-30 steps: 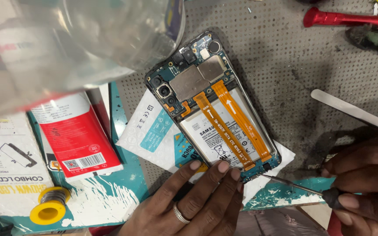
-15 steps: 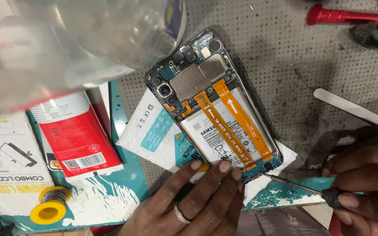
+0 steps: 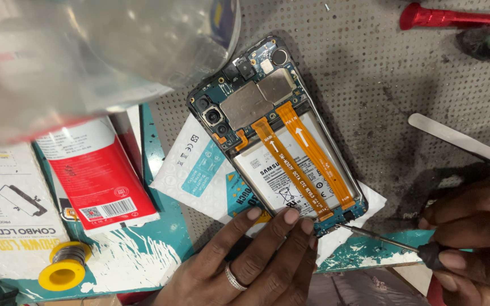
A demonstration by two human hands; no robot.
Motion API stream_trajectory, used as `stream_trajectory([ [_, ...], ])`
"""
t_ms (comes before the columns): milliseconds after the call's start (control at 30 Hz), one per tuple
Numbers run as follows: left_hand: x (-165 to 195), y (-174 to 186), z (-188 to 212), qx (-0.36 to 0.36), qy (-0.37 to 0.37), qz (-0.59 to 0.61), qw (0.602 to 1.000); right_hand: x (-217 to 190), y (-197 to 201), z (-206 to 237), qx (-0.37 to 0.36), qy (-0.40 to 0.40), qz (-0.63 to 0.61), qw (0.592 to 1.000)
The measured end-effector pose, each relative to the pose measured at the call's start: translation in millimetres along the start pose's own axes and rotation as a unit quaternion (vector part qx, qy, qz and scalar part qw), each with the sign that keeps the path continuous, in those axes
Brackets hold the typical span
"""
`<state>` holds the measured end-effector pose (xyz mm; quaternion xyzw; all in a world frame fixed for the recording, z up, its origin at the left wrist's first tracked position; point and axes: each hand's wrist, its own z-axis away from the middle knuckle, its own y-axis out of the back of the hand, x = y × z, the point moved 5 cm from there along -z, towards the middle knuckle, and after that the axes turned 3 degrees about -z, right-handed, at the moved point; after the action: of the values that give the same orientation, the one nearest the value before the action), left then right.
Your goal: The person repairs a disassembled smartphone on a workbench, holding the phone steady with one hand while using a screwdriver and a soldering iron on its internal components. They reposition the phone, work on a small attached part, and continue soldering near the battery area.
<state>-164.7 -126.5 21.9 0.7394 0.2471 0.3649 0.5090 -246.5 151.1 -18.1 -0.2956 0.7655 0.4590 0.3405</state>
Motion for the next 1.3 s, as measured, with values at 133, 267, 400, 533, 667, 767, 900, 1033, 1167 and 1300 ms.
stream_trajectory([
  [133, 0.2, 0.4, -0.4, -0.002, 0.004, 0.004, 1.000, 4.3, 5.7, -2.4, 0.053, -0.011, -0.017, 0.998],
  [267, 0.1, 0.3, -0.7, -0.002, 0.003, 0.007, 1.000, 1.8, 2.3, 2.6, 0.070, -0.015, -0.024, 0.997],
  [400, 0.4, 0.5, -0.1, -0.004, 0.001, 0.003, 1.000, 0.0, -1.3, 14.7, 0.091, -0.016, -0.009, 0.996],
  [533, 0.1, 0.0, 0.9, 0.001, -0.003, -0.001, 1.000, -0.8, -4.4, 22.1, 0.076, -0.037, 0.020, 0.996],
  [667, 0.4, -0.6, 1.9, -0.001, -0.007, -0.003, 1.000, -1.9, -5.0, 21.1, 0.082, -0.039, 0.020, 0.996],
  [767, 0.8, -0.8, 2.1, -0.001, -0.007, -0.002, 1.000, -3.2, -6.1, 18.2, 0.086, -0.057, 0.018, 0.995],
  [900, 0.1, -0.8, 2.0, -0.002, -0.012, -0.006, 1.000, -3.6, -5.6, 14.1, 0.115, -0.064, 0.009, 0.991],
  [1033, -0.2, -0.1, 1.6, -0.008, -0.013, -0.001, 1.000, 0.2, -1.0, 9.3, 0.074, -0.024, 0.002, 0.997],
  [1167, 0.1, 0.5, 0.7, -0.011, -0.008, 0.001, 1.000, 1.5, 2.8, 9.0, 0.058, -0.011, -0.004, 0.998],
  [1300, 0.1, 0.3, 0.6, -0.014, -0.011, 0.003, 1.000, -2.8, -5.5, 12.7, 0.109, -0.060, 0.023, 0.992],
])
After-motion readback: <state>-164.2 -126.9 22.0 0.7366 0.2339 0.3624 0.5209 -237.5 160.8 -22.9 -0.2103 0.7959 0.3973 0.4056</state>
